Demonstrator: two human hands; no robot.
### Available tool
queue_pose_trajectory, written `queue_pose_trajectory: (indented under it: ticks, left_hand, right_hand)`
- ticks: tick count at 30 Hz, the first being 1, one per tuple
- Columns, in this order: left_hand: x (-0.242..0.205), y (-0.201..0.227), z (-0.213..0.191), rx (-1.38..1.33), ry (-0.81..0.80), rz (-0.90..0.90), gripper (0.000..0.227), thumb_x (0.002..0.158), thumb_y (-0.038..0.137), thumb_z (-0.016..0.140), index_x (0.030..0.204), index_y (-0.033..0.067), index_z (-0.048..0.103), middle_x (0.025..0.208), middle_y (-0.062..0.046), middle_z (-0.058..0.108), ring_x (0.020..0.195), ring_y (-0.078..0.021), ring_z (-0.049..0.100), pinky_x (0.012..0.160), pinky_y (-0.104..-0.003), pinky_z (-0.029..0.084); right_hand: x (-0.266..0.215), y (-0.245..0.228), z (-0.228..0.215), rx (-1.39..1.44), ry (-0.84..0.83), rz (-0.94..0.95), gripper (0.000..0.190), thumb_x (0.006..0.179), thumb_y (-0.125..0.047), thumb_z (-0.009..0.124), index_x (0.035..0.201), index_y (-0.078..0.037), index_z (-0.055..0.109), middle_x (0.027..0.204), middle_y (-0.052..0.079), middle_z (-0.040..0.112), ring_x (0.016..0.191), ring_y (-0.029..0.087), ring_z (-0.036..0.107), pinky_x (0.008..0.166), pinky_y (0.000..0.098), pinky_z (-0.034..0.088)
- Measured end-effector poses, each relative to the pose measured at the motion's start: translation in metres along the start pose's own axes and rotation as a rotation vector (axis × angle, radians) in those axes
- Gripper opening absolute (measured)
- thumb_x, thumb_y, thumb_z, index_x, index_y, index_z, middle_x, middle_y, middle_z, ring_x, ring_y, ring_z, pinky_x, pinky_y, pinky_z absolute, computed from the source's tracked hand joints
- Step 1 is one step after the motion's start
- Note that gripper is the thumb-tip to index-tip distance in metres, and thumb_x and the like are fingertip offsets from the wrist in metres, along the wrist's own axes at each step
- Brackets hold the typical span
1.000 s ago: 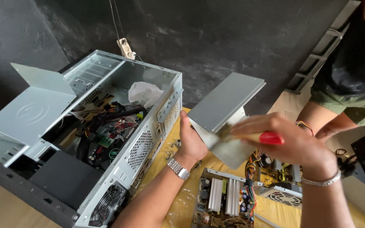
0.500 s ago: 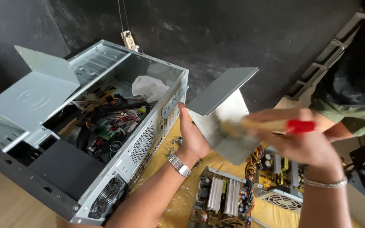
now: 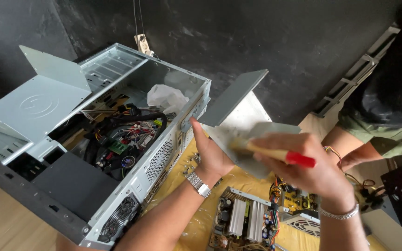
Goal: The person uses a screwdriver to remove screws from a metal computer component, likely a power supply unit. After removing the screws, the person uses a brush to clean dust and debris from the metal casing of the component.
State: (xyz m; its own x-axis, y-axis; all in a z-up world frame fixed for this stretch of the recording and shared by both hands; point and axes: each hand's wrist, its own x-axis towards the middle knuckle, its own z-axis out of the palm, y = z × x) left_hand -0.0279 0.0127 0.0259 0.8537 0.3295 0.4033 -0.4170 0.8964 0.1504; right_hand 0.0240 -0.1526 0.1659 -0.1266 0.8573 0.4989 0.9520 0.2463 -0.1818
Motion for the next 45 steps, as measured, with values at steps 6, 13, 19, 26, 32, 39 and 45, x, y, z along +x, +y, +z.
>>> queue_pose_trajectory:
  ticks: [6, 13, 19, 26, 32, 39, 45]
  left_hand:
    - [-0.004, -0.002, 0.016, 0.01, 0.124, -0.091, 0.116, 0.078, 0.094, 0.032, 0.15, 0.0049, 0.049, 0.146, -0.019, 0.055, 0.136, -0.0364, 0.051, 0.113, -0.049, 0.042]
    - [-0.001, -0.005, 0.002, 0.002, -0.04, -0.035, 0.112, 0.082, 0.092, 0.035, 0.148, 0.0026, 0.05, 0.138, -0.023, 0.059, 0.127, -0.0391, 0.057, 0.107, -0.051, 0.049]
    - [-0.002, -0.004, 0.002, 0.046, 0.064, -0.027, 0.101, 0.08, 0.094, 0.038, 0.129, 0.0106, 0.065, 0.114, -0.013, 0.07, 0.112, -0.031, 0.066, 0.096, -0.046, 0.053]
    - [-0.004, -0.01, 0.003, 0.055, 0.159, -0.042, 0.103, 0.079, 0.093, 0.034, 0.141, 0.0138, 0.055, 0.124, -0.013, 0.06, 0.118, -0.0338, 0.06, 0.096, -0.048, 0.051]
    - [-0.007, -0.007, 0.023, 0.097, 0.274, -0.085, 0.107, 0.078, 0.089, 0.03, 0.149, 0.012, 0.051, 0.145, -0.019, 0.055, 0.136, -0.0381, 0.051, 0.11, -0.053, 0.043]
    - [-0.002, -0.011, -0.017, -0.003, 0.146, -0.132, 0.095, 0.088, 0.09, 0.032, 0.123, 0.0088, 0.065, 0.107, -0.013, 0.069, 0.097, -0.0281, 0.066, 0.081, -0.038, 0.053]
    - [-0.001, -0.017, -0.001, -0.043, 0.051, -0.156, 0.084, 0.082, 0.078, 0.055, 0.129, 0.0083, 0.063, 0.119, -0.016, 0.068, 0.109, -0.0328, 0.064, 0.092, -0.044, 0.05]
  right_hand:
    - [-0.017, 0.023, -0.002, -0.303, 0.286, 0.132, 0.018, 0.094, 0.0, 0.072, 0.111, 0.007, 0.074, 0.11, 0.019, 0.077, 0.092, 0.03, 0.076, 0.083, 0.0375, 0.062]
    - [-0.008, 0.012, 0.009, -0.295, 0.222, 0.137, 0.02, 0.093, -0.003, 0.071, 0.112, 0.003, 0.073, 0.108, 0.014, 0.077, 0.094, 0.026, 0.077, 0.083, 0.0343, 0.061]
    - [0.002, -0.012, 0.008, -0.08, 0.095, 0.161, 0.02, 0.09, -0.012, 0.072, 0.108, -0.002, 0.076, 0.098, 0.007, 0.081, 0.075, 0.018, 0.078, 0.063, 0.0302, 0.059]
    - [-0.004, 0.003, -0.004, 0.182, 0.047, 0.134, 0.021, 0.087, -0.005, 0.074, 0.107, -0.001, 0.076, 0.104, 0.014, 0.082, 0.059, 0.012, 0.071, 0.046, 0.0211, 0.057]
    - [-0.018, 0.021, -0.007, -0.1, 0.323, 0.251, 0.024, 0.09, -0.003, 0.075, 0.113, 0.005, 0.073, 0.11, 0.018, 0.077, 0.073, 0.018, 0.07, 0.062, 0.0271, 0.055]
    - [0.018, -0.025, 0.006, 0.023, 0.171, 0.079, 0.017, 0.096, -0.005, 0.065, 0.108, 0.005, 0.071, 0.105, 0.016, 0.078, 0.091, 0.027, 0.08, 0.078, 0.0334, 0.065]
    - [0.001, -0.011, -0.015, 0.008, 0.135, 0.038, 0.026, 0.095, -0.01, 0.068, 0.119, 0.0, 0.069, 0.116, 0.012, 0.077, 0.101, 0.028, 0.079, 0.086, 0.037, 0.063]
